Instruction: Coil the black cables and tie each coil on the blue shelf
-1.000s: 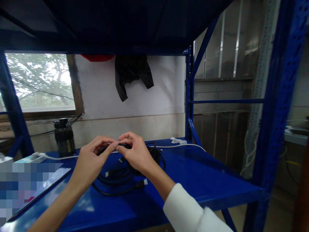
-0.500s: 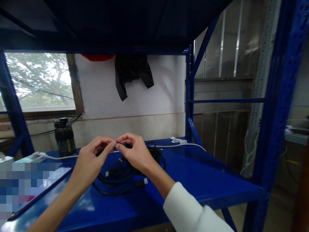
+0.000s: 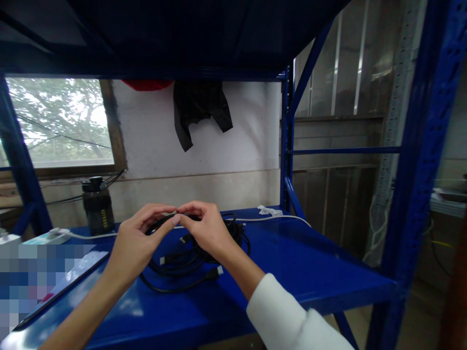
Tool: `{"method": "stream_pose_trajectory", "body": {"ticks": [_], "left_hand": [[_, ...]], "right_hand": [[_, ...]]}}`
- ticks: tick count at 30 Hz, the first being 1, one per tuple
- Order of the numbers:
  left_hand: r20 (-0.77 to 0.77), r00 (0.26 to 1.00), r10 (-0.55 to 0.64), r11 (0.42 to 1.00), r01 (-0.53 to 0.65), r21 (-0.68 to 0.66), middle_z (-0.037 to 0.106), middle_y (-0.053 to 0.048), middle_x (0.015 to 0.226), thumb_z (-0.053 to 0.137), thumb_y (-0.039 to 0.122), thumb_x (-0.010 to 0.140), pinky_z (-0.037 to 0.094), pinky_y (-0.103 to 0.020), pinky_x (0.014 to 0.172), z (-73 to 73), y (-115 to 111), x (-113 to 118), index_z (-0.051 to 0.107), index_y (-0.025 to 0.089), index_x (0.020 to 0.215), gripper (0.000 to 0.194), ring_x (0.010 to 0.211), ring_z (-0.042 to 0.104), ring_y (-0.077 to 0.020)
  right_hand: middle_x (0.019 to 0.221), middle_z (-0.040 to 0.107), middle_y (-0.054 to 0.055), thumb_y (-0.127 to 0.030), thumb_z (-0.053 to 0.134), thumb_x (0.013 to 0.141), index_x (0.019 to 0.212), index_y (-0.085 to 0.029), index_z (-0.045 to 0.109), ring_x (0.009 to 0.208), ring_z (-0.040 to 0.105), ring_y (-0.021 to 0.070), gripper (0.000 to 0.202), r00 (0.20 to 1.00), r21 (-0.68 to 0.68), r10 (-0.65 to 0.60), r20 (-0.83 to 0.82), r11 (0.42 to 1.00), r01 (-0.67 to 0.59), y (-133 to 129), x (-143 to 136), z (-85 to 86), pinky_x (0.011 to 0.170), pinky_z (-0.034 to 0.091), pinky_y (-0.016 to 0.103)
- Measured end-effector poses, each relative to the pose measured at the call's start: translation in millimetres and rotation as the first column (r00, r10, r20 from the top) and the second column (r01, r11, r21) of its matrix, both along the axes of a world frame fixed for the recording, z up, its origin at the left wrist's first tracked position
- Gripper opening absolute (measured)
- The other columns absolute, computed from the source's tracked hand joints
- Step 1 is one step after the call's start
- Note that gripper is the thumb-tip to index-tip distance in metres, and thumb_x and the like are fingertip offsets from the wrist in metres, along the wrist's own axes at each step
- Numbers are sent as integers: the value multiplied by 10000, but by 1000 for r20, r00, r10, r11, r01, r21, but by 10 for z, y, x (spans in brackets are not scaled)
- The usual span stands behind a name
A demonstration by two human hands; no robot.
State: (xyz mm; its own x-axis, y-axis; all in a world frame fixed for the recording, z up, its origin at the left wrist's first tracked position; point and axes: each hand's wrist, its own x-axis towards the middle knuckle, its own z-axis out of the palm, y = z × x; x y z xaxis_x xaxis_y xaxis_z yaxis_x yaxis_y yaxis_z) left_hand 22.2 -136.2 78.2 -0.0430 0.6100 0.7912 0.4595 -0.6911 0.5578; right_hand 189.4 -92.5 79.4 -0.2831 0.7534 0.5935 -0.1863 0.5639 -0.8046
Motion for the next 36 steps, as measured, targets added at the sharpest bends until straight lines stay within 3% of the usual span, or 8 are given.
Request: {"method": "stream_pose_trajectory", "body": {"ticks": [10,19,27,36], "left_hand": [[-100,995,-11,1000,13,20,749,-39,1038,743,258,897,574,-367,913,-17,-6,-60,762,248,985,90,974,728,-227],[-145,987,73,993,-57,107,768,-23,987,718,264,942,546,-335,857,-13,-64,13,777,261,965,63,939,720,-219],[-78,996,52,990,-41,136,770,-24,970,726,256,948,560,-333,850,-21,-45,24,813,261,954,87,915,726,-208],[-57,996,64,984,-54,168,769,-19,973,741,239,943,554,-337,862,-39,-80,55,812,268,954,77,922,722,-209]], "right_hand": [[820,753,19,-437,884,762,872,-194,744,783,699,181,301,999,-60,37,-2,998,-37,-29,21,25,764,524,311],[821,770,33,-462,874,792,851,-189,747,781,699,174,308,998,-54,64,-10,996,-64,-38,56,15,779,519,308],[858,792,41,-477,790,880,879,-201,805,826,709,186,276,999,-45,45,29,998,-43,-65,91,39,808,528,323],[866,812,54,-440,910,740,892,-191,816,818,736,192,307,996,-157,61,-59,985,-70,-25,68,11,825,541,338]]}}
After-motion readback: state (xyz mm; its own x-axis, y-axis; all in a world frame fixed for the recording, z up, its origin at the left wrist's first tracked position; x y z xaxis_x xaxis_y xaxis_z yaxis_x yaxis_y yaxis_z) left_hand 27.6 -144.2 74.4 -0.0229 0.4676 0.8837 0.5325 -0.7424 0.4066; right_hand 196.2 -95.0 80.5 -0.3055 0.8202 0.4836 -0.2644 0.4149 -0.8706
